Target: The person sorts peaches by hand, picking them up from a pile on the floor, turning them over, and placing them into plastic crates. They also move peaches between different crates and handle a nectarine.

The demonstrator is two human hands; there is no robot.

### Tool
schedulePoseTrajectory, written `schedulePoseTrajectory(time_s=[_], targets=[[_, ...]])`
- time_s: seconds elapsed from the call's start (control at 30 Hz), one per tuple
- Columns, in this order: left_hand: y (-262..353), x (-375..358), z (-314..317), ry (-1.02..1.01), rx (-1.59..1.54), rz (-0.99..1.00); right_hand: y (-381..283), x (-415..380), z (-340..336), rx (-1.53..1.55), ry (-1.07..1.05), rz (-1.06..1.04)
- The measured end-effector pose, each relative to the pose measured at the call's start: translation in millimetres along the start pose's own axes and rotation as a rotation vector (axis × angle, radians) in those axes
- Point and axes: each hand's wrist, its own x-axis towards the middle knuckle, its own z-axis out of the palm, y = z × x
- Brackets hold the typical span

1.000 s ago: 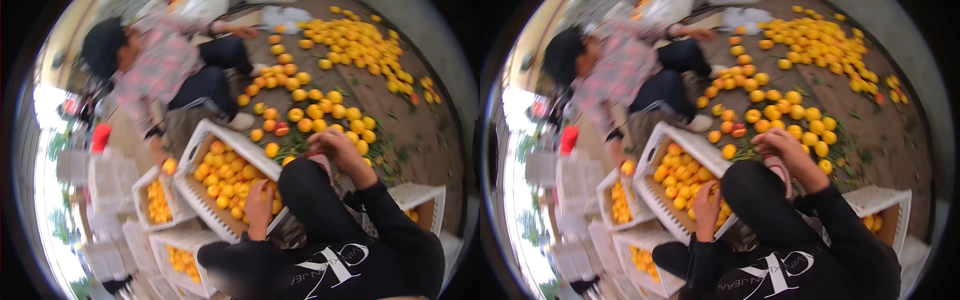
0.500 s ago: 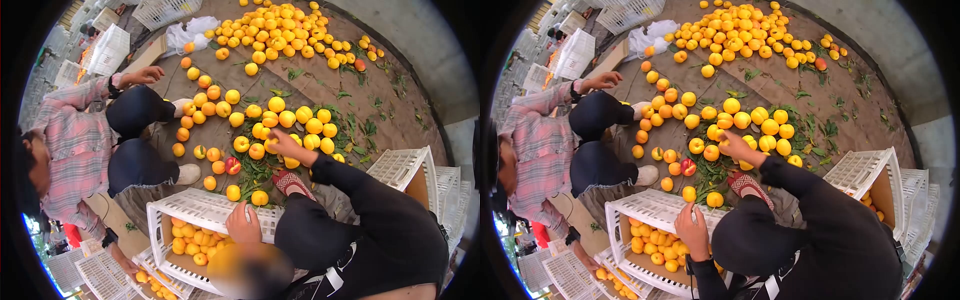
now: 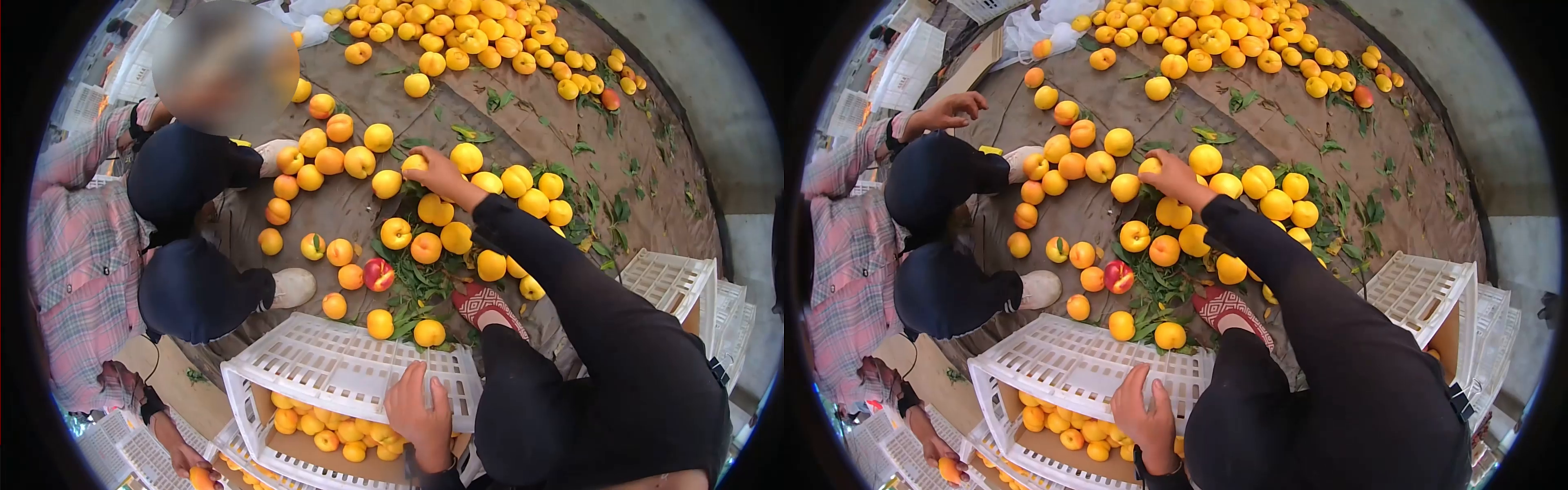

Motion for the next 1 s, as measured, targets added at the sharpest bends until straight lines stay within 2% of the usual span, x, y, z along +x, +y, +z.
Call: schedulePoseTrajectory(time_s=[0.03,0.07,0.13,0.17,0.2,0.27,0.37,0.43,0.47,0.5,0.53,0.6,0.63,0.67,0.8,0.87,0.93,1.0], targets=[[0.1,-1.1,-3.3,-0.003,-0.156,-0.073,-0.3,-6.7,-4.5,0.130,-0.061,-0.052],[1.9,-1.7,-6.7,-0.009,-0.311,-0.146,-7.7,-17.3,-8.6,0.388,-0.158,0.100],[20.1,9.7,-14.6,0.021,-0.833,-0.379,-38.5,-52.1,-21.6,0.905,-0.350,0.409],[30.0,17.5,-16.1,0.038,-1.094,-0.494,-52.4,-71.1,-23.8,1.025,-0.413,0.460],[37.5,22.1,-16.0,0.052,-1.198,-0.498,-66.2,-92.0,-23.9,1.146,-0.477,0.507],[50.7,28.2,-12.5,0.074,-1.408,-0.506,-91.0,-136.2,-20.3,1.109,-0.524,0.452],[60.2,32.0,-2.7,0.170,-1.479,-0.564,-106.6,-182.7,-25.0,0.895,-0.818,0.024],[48.3,26.8,-0.5,0.179,-1.500,-0.689,-108.3,-197.1,-27.6,0.725,-1.001,-0.257],[39.4,23.9,-0.5,0.189,-1.507,-0.756,-105.5,-190.2,-31.8,0.445,-0.873,-0.361],[30.4,22.9,-0.2,0.178,-1.656,-0.875,-100.4,-172.4,-39.4,0.167,-0.737,-0.458],[27.9,23.1,-2.0,0.156,-1.719,-0.871,-93.8,-152.5,-46.9,-0.108,-0.591,-0.546],[23.7,17.3,-6.8,0.132,-1.838,-0.873,-41.4,-111.3,-36.5,-0.641,-0.245,-0.430],[28.8,20.3,-9.2,0.186,-1.854,-0.935,-12.2,-93.3,-39.9,-0.694,0.061,-0.698],[30.0,21.3,-10.9,0.186,-1.874,-0.934,10.5,-76.3,-42.9,-0.859,0.077,-0.701],[29.2,25.7,-13.3,0.218,-1.943,-0.919,22.1,-54.1,-51.2,-0.848,-0.064,-0.790],[25.8,25.8,-13.0,0.228,-1.958,-0.906,15.3,-59.6,-47.7,-0.840,-0.312,-0.724],[24.5,25.7,-14.5,0.260,-1.969,-0.899,7.8,-74.4,-33.1,-0.689,-0.299,-0.609],[20.8,23.6,-12.4,0.267,-1.989,-0.858,13.9,-71.7,-16.0,-0.786,-0.198,-0.703]])
